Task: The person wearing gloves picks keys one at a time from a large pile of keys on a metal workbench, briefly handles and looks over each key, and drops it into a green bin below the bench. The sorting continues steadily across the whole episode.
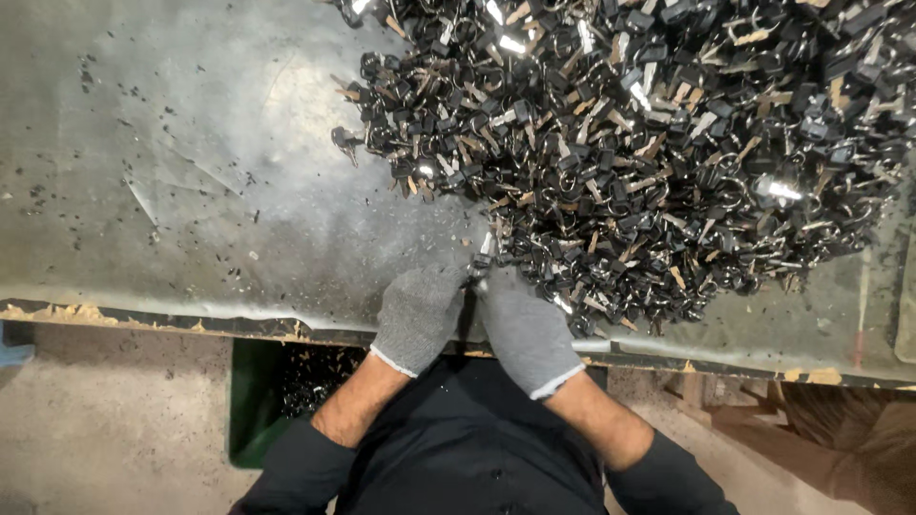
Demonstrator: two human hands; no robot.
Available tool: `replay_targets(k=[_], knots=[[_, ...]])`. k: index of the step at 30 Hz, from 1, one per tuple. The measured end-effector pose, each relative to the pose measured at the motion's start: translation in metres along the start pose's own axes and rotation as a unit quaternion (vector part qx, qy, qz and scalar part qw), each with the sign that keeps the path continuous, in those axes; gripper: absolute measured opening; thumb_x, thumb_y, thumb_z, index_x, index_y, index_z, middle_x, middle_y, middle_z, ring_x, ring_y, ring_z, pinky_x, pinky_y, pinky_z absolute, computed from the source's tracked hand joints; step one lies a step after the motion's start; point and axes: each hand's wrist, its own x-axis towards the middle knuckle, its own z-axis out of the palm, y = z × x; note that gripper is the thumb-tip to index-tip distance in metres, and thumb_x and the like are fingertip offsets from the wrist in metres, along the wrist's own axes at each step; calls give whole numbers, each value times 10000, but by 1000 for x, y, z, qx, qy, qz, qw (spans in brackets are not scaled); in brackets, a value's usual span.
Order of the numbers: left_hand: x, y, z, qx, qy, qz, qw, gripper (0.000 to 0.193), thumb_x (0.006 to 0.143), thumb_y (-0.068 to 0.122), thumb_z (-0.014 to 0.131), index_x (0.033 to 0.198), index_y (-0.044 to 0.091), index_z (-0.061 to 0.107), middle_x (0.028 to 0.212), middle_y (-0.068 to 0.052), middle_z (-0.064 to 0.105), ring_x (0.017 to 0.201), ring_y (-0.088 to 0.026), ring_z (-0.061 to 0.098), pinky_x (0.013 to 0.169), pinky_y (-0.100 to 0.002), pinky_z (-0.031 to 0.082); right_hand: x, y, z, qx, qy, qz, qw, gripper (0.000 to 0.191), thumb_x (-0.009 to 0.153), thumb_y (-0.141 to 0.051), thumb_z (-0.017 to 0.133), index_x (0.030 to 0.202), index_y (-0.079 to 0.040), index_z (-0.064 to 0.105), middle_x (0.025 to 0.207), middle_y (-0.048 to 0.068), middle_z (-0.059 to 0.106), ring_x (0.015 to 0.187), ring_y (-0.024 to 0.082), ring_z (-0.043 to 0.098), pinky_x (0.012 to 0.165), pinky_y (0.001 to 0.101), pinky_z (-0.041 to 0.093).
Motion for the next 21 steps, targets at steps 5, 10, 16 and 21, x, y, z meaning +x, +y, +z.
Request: replay_targets(k=[5, 10, 16, 21], knots=[[0, -1, 3, -16, 7, 16, 1000, 328, 780, 83, 754, 1091, 105, 651, 878, -136, 666, 781, -361, 667, 667, -502, 533, 7, 3, -6, 40, -26, -37, 998, 182, 971, -162, 555, 1070, -9, 562, 788, 193, 705, 661, 359, 727, 538, 468, 577], [3, 0, -1, -31, 43, 36, 998, 383, 794, 22, 691, 1168, 54, 618, 956, -167, 665, 828, -373, 676, 691, -485, 547, 1, -10, -16, -9, 24, 26, 999, 152, 945, -112, 544, 1053, -7, 559, 834, 179, 700, 690, 345, 738, 538, 459, 591], [4, -2, 1, -43, 15, 24, 999, 435, 756, 27, 702, 1187, 57, 647, 893, -171, 669, 763, -388, 671, 650, -503, 537, 11, 1, -22, 137, -173, 61, 973, 274, 1035, -270, 521, 1115, -10, 499, 777, 207, 709, 716, 384, 744, 634, 462, 600], [5, -2, 1, -27, 18, 12, 999, 298, 823, 64, 718, 1110, 97, 646, 886, -138, 663, 800, -363, 684, 687, -487, 555, 16, 11, -11, 108, -87, 28, 990, 273, 993, -267, 562, 1045, 0, 538, 789, 229, 701, 748, 416, 724, 636, 509, 575]])
